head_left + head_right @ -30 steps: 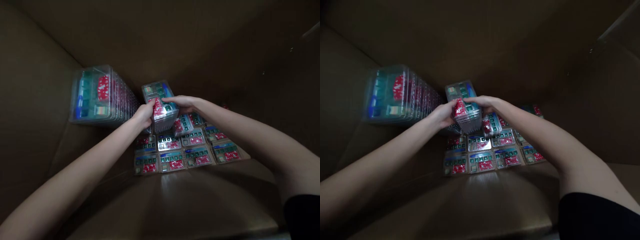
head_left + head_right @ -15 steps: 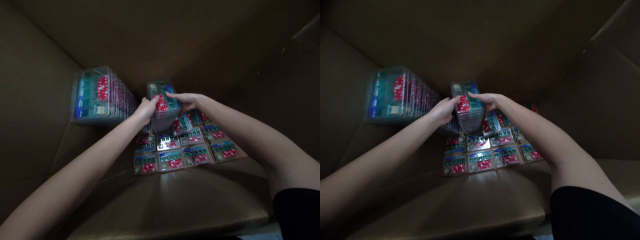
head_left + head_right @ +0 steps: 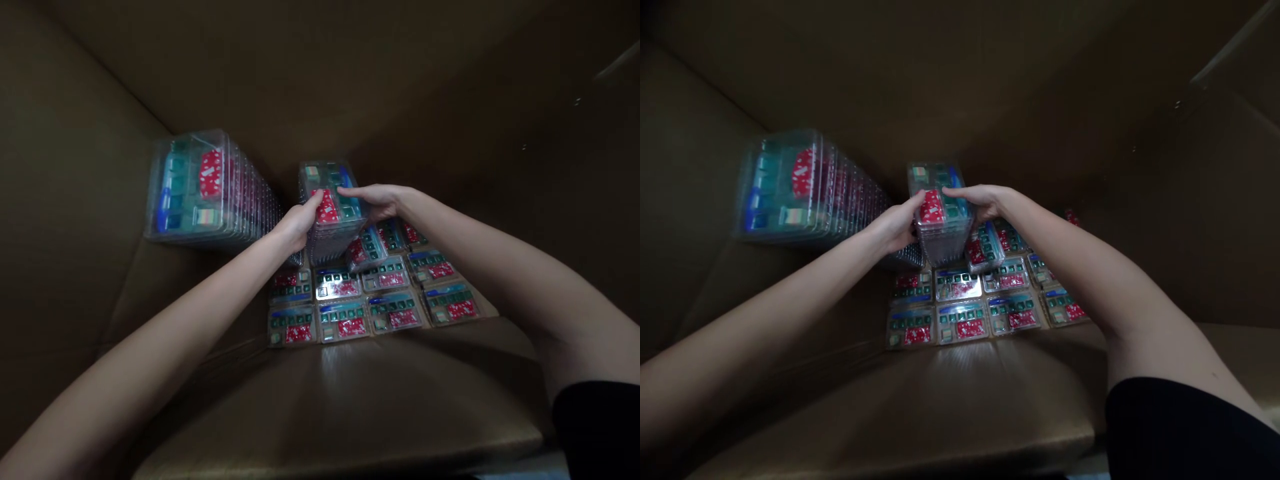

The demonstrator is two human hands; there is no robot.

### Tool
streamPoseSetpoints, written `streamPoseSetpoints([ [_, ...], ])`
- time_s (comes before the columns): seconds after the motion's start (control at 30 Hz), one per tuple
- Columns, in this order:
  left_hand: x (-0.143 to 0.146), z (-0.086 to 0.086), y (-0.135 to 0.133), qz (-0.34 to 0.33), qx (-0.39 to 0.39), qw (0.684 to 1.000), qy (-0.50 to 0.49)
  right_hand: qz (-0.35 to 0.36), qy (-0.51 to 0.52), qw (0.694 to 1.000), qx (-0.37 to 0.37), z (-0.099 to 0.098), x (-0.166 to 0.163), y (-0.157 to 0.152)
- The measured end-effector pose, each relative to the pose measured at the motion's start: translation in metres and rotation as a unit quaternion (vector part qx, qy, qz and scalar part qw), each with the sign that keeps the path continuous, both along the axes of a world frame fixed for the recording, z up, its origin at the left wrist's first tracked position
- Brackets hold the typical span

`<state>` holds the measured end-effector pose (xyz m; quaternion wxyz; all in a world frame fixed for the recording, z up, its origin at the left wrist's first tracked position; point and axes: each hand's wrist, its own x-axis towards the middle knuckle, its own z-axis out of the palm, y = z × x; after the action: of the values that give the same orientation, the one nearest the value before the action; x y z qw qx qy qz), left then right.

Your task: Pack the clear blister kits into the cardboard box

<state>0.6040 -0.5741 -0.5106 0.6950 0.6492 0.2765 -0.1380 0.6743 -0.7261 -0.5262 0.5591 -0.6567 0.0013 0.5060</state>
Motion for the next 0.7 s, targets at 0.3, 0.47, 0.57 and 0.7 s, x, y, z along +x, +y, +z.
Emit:
streamPoseSetpoints([
  [0.3, 0.008, 0.007, 0.002, 0.032, 0.024, 0.998, -0.042, -0.028, -0.006, 1.0, 0.002, 0.012, 0.002, 0.006],
  [0.47, 0.008, 0.0, -0.003, 0.05, -0.005, 0.998, -0.028, -0.021, -0.002, 1.0, 0.002, 0.008, 0.005, 0.001],
  [0.57, 0.008, -0.005, -0.005, 0.044, -0.036, 0.998, -0.037, -0.049, -0.024, 0.998, 0.015, 0.009, 0.003, 0.003],
  [0.7, 0.007, -0.001, -0.003, 0.009, -0.067, 0.996, -0.049, -0.064, -0.059, 0.996, 0.034, 0.013, -0.001, 0.004],
])
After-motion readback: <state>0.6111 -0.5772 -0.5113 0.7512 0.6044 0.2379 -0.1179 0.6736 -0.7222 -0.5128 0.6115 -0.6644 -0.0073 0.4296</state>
